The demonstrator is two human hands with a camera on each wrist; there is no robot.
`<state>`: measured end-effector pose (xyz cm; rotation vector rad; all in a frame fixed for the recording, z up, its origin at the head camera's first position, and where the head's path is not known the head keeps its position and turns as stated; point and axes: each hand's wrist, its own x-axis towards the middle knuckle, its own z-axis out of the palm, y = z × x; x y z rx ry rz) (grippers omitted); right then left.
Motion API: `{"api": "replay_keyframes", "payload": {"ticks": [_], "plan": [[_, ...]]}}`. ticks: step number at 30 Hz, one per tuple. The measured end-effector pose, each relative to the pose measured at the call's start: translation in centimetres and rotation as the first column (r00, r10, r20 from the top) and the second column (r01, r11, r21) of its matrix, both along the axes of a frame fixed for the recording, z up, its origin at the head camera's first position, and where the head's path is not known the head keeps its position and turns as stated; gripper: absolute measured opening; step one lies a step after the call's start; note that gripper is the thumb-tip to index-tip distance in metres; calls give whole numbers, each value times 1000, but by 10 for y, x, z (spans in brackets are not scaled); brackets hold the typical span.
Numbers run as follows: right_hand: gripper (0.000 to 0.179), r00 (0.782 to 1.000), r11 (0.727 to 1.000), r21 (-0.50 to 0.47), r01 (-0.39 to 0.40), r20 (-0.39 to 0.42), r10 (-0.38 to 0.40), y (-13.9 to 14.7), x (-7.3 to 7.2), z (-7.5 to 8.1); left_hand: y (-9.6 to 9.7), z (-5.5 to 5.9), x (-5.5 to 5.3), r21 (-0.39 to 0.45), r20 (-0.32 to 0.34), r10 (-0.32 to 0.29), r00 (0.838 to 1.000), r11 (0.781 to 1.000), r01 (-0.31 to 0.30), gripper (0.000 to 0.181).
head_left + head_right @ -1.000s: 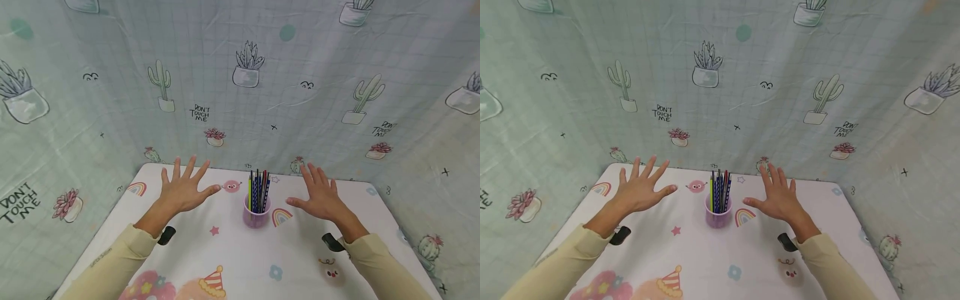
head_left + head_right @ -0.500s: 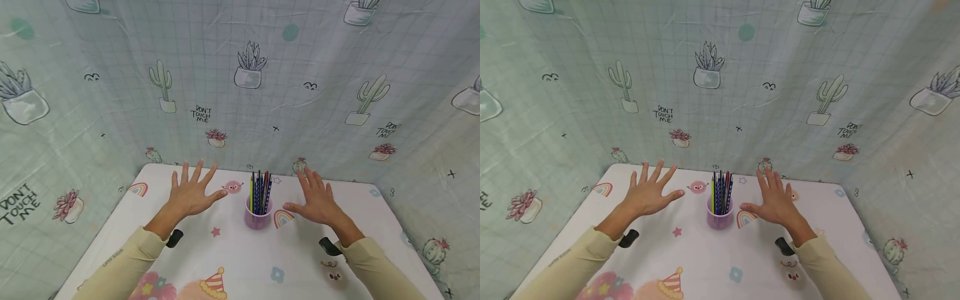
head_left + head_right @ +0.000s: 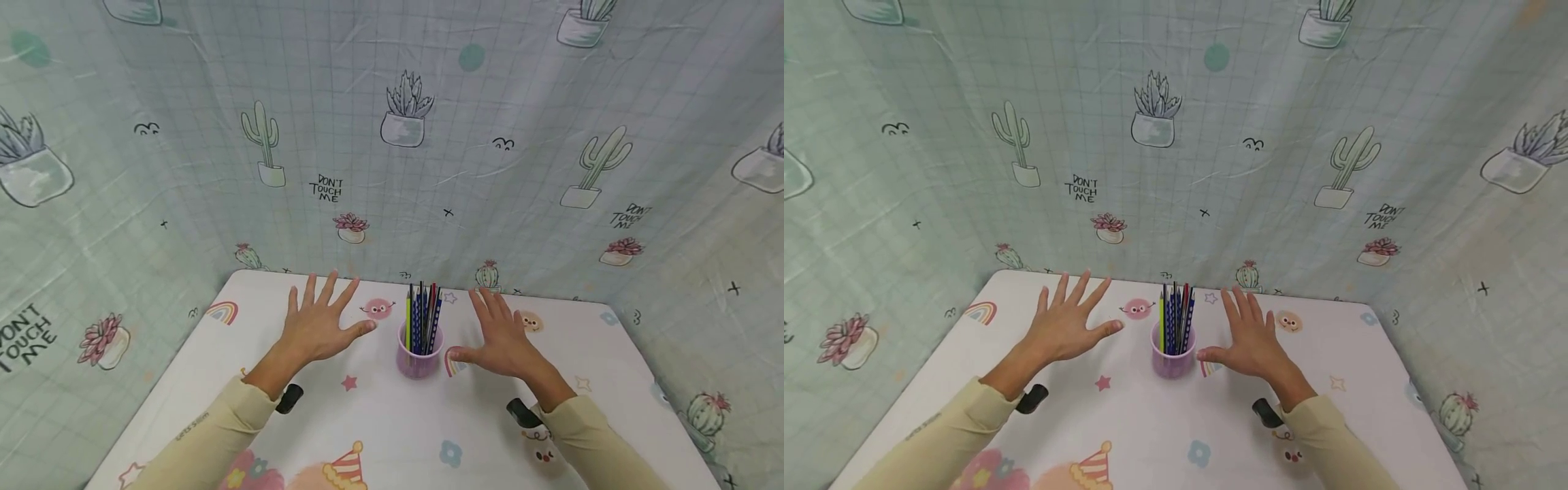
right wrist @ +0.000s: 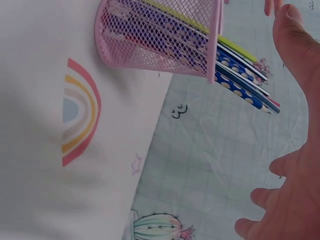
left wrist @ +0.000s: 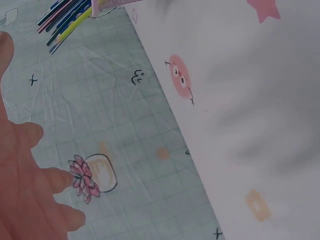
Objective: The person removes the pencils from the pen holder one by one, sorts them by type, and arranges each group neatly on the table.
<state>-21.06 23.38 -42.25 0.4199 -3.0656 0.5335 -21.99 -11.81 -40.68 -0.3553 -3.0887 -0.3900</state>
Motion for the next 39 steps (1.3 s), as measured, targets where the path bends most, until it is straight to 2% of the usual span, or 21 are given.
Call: {"api": "replay_keyframes", "payload": {"ticks": [9,16,20,24,29,31,34,37,39], "plan": [[129,1000,995,-92,-21,1,22,-2,0,-20,8,-12,-4,43,11,-20,1000,999,19,94],[129,996,975,-222,11,92,9,-10,-2,-37,15,-18,-9,99,51,-61,997,993,56,100],[129,990,946,-322,39,139,7,-16,-2,-45,20,-24,-12,210,88,-81,993,976,61,101],[126,984,909,-412,65,178,10,-24,-3,-54,26,-30,-15,348,140,-85,987,937,31,102],[121,977,862,-495,110,215,-2,-33,-3,-63,38,-36,-18,505,132,-66,989,863,-10,98],[119,974,837,-533,124,228,1,-36,-3,-66,43,-38,-19,577,118,-67,991,817,-13,94],[115,972,793,-594,134,236,13,-41,-2,-71,51,-42,-23,682,135,-81,988,731,-34,87],[109,970,735,-663,142,242,31,-45,-1,-75,58,-47,-27,782,173,-99,980,618,-75,80],[105,968,699,-700,149,248,42,-48,-1,-77,62,-50,-30,825,193,-102,976,555,-105,75]]}}
